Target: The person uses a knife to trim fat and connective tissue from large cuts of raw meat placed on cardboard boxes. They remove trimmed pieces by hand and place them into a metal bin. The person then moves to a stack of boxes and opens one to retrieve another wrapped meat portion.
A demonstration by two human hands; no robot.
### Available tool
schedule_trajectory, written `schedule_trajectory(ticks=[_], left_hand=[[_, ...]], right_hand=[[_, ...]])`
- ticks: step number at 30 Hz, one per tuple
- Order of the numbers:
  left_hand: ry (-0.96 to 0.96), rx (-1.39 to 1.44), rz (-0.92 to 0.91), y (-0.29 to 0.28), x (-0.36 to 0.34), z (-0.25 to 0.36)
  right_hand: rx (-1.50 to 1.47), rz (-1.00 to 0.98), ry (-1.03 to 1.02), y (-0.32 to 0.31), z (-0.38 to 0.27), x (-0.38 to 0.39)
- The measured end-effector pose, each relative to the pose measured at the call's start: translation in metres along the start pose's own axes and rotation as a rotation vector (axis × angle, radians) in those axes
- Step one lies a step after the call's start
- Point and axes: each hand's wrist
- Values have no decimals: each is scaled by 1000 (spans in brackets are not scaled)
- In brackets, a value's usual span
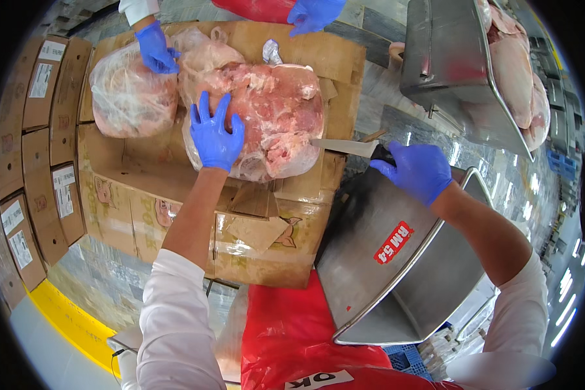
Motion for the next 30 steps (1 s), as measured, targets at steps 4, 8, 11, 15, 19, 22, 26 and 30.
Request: schedule_trajectory(ticks=[4,8,11,15,19,22,26,30], left_hand=[[10,-1,-37,-2,-11,2],[18,12,-64,-4,-20,0],[61,5,-67,-6,-21,2],[61,10,-96,-4,-25,6],[60,-6,-133,-8,-27,-3],[41,-31,-161,-10,-28,-4],[33,-53,-216,-15,-35,5],[48,-30,-249,-15,-42,5]], right_hand=[[-103,79,-36,58,12,1],[-226,143,-105,119,42,-28],[-331,203,-223,163,58,-79],[-348,176,-354,150,50,-119],[-160,54,-247,79,25,-73],[-118,34,-118,38,-24,-27],[-89,41,-101,9,-85,6],[-37,-85,-93,0,-133,20]])
Point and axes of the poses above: each hand's wrist, its own x-axis away from the middle knuckle, its own y-axis out of the palm, z = x × y, and after that the axes turned 7 degrees about -y, right-handed
